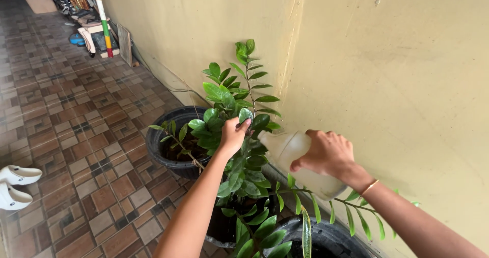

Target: Filling a container with water from an outdoor tap and watering various potted plants.

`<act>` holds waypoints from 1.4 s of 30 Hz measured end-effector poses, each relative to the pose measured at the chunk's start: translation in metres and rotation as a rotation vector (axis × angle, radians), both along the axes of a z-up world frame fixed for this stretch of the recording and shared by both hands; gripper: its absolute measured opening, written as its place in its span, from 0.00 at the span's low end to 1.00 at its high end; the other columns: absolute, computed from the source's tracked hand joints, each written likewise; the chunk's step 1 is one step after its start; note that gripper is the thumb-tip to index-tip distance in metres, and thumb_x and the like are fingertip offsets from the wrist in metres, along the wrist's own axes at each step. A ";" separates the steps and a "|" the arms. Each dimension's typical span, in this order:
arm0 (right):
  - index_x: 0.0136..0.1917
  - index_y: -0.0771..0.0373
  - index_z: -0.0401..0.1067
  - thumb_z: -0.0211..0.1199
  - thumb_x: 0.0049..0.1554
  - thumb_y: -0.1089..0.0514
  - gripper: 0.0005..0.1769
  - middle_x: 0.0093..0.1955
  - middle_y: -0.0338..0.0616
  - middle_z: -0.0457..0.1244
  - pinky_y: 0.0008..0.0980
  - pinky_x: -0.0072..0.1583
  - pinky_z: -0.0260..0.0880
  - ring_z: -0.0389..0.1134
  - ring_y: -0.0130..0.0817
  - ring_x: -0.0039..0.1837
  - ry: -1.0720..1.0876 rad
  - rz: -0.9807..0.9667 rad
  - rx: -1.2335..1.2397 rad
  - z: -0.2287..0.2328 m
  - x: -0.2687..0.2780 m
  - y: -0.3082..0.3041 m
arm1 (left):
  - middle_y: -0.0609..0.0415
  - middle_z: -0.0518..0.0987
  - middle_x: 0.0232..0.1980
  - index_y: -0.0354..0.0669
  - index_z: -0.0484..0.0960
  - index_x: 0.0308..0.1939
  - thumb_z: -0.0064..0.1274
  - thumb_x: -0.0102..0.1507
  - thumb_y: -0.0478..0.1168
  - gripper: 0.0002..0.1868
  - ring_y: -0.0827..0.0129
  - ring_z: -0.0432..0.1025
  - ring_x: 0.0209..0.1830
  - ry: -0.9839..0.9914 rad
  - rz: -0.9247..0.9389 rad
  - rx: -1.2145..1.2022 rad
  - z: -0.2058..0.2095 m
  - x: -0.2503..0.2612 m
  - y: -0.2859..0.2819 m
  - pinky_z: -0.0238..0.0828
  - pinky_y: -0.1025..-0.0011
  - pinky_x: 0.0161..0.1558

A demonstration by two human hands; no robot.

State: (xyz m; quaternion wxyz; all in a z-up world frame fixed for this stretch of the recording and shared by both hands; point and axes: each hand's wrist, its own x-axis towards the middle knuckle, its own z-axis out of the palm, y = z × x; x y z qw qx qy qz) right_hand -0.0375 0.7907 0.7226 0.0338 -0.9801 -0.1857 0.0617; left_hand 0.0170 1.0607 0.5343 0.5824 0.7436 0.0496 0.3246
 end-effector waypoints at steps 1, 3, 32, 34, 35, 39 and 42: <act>0.71 0.51 0.69 0.80 0.34 0.37 0.53 0.43 0.40 0.72 0.32 0.52 0.75 0.74 0.34 0.47 0.007 0.018 0.013 -0.005 0.001 0.001 | 0.60 0.80 0.29 0.35 0.84 0.42 0.56 0.68 0.40 0.10 0.81 0.66 0.28 -0.027 -0.037 -0.051 0.000 -0.002 -0.001 0.66 0.75 0.31; 0.71 0.52 0.68 0.80 0.35 0.37 0.53 0.43 0.40 0.72 0.32 0.51 0.76 0.74 0.34 0.46 0.018 0.030 0.026 -0.007 -0.002 0.005 | 0.61 0.80 0.30 0.34 0.84 0.42 0.56 0.68 0.40 0.10 0.82 0.67 0.28 -0.023 -0.071 -0.104 -0.002 0.002 0.001 0.68 0.75 0.32; 0.60 0.57 0.72 0.78 0.34 0.37 0.44 0.43 0.44 0.71 0.37 0.53 0.76 0.74 0.39 0.47 0.127 0.202 -0.026 -0.122 -0.032 0.019 | 0.55 0.83 0.34 0.35 0.82 0.44 0.53 0.69 0.42 0.11 0.74 0.78 0.32 0.047 -0.153 -0.214 -0.007 0.027 0.015 0.76 0.73 0.34; 0.58 0.58 0.73 0.78 0.33 0.38 0.43 0.44 0.46 0.71 0.39 0.55 0.74 0.74 0.43 0.50 0.125 0.193 -0.002 -0.130 -0.036 0.020 | 0.54 0.83 0.34 0.35 0.82 0.43 0.54 0.68 0.42 0.11 0.73 0.78 0.31 0.066 -0.147 -0.201 -0.004 0.025 0.014 0.74 0.72 0.32; 0.58 0.58 0.73 0.78 0.33 0.38 0.43 0.44 0.46 0.71 0.39 0.55 0.74 0.74 0.43 0.50 0.124 0.193 -0.003 -0.132 -0.037 0.020 | 0.54 0.83 0.34 0.35 0.82 0.43 0.54 0.68 0.42 0.11 0.73 0.78 0.31 0.065 -0.148 -0.201 -0.005 0.026 0.016 0.74 0.72 0.32; 0.58 0.58 0.72 0.79 0.33 0.38 0.43 0.45 0.47 0.70 0.41 0.56 0.74 0.73 0.45 0.52 0.150 0.186 0.011 -0.143 -0.042 0.026 | 0.53 0.83 0.34 0.34 0.82 0.42 0.55 0.68 0.41 0.11 0.73 0.78 0.30 0.051 -0.124 -0.211 -0.008 0.028 0.018 0.75 0.72 0.33; 0.59 0.58 0.71 0.78 0.33 0.39 0.44 0.44 0.47 0.70 0.42 0.55 0.73 0.73 0.45 0.51 0.156 0.213 0.023 -0.151 -0.046 0.034 | 0.53 0.83 0.33 0.34 0.82 0.42 0.54 0.69 0.41 0.11 0.73 0.78 0.30 0.061 -0.123 -0.208 -0.005 0.026 0.014 0.74 0.72 0.32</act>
